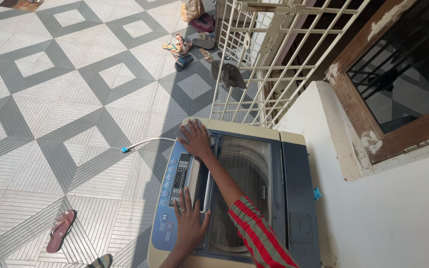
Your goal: The person wipes the exterior top and lid of a washing machine using a cloth.
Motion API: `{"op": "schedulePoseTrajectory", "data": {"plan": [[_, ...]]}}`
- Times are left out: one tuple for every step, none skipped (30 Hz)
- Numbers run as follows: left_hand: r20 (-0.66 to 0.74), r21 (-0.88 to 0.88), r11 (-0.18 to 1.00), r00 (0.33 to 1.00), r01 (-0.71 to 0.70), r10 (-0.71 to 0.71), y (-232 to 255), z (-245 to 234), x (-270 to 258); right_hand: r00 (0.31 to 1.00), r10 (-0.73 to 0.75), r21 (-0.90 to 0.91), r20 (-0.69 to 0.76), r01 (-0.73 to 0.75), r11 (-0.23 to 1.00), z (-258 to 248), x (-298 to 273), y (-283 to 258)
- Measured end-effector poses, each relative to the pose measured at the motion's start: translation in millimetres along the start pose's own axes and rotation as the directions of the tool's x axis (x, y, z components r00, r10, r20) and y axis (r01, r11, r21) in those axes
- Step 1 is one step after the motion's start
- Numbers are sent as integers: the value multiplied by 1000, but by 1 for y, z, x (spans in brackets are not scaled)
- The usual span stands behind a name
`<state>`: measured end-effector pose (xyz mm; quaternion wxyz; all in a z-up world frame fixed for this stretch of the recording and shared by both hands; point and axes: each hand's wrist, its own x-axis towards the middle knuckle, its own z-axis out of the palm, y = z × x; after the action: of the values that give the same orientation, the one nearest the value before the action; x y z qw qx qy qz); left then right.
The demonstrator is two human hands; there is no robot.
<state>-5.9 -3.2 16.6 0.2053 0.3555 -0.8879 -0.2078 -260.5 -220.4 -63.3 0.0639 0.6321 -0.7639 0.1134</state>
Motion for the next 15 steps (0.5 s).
{"op": "schedulePoseTrajectory", "data": {"plan": [[-1, -1, 1000, 1000, 2, -2, 0, 0, 0, 999, -36, 3, -2, 36, 999, 4, -1, -17], [6, 0, 1000, 1000, 5, -5, -1, 0, -1, 997, -72, 7, -4, 72, 997, 7, -3, -30], [13, -1, 1000, 1000, 8, -8, -1, 0, -1, 998, -65, 14, 11, 65, 998, 8, -4, -39], [20, -1, 1000, 1000, 10, -10, -2, 0, -1, 998, -59, 21, 27, 58, 998, 9, -5, -47], [27, 2, 1000, 999, 17, -17, -2, 1, -1, 998, -50, 27, 44, 49, 998, 10, -7, -52], [34, 4, 1000, 999, 24, -24, -3, 1, -1, 997, -49, 42, 53, 46, 998, 9, -8, -55], [40, 6, 1000, 999, 28, -28, -3, 2, -1, 997, -46, 54, 60, 43, 998, 7, -6, -54], [26, -2, 1000, 999, 24, -24, -3, 3, -2, 997, -43, 65, 67, 38, 997, 5, -5, -53], [11, -9, 1000, 1000, 18, -18, -4, 4, -2, 997, -45, 64, 63, 41, 997, 4, -6, -52], [-4, -16, 1000, 1000, 12, -13, -4, 5, -3, 997, -47, 63, 59, 43, 997, 3, -8, -50], [-11, -18, 1000, 1000, 11, -11, -5, 5, -3, 997, -49, 64, 51, 46, 997, 2, -8, -49], [-18, -20, 1000, 1000, 9, -10, -5, 6, -3, 998, -40, 59, 39, 37, 998, 0, -8, -46], [-22, -22, 1000, 1000, 8, -9, -6, 7, -5, 999, -28, 55, 30, 26, 998, -1, -11, -42], [-26, -27, 1000, 1000, 7, -7, -8, 6, -7, 1000, -16, 52, 21, 15, 999, -2, -14, -37], [-31, -36, 999, 1000, 4, -5, -8, 8, -7, 1000, 3, 52, 0, -3, 999, -4, -18, -28]]}}
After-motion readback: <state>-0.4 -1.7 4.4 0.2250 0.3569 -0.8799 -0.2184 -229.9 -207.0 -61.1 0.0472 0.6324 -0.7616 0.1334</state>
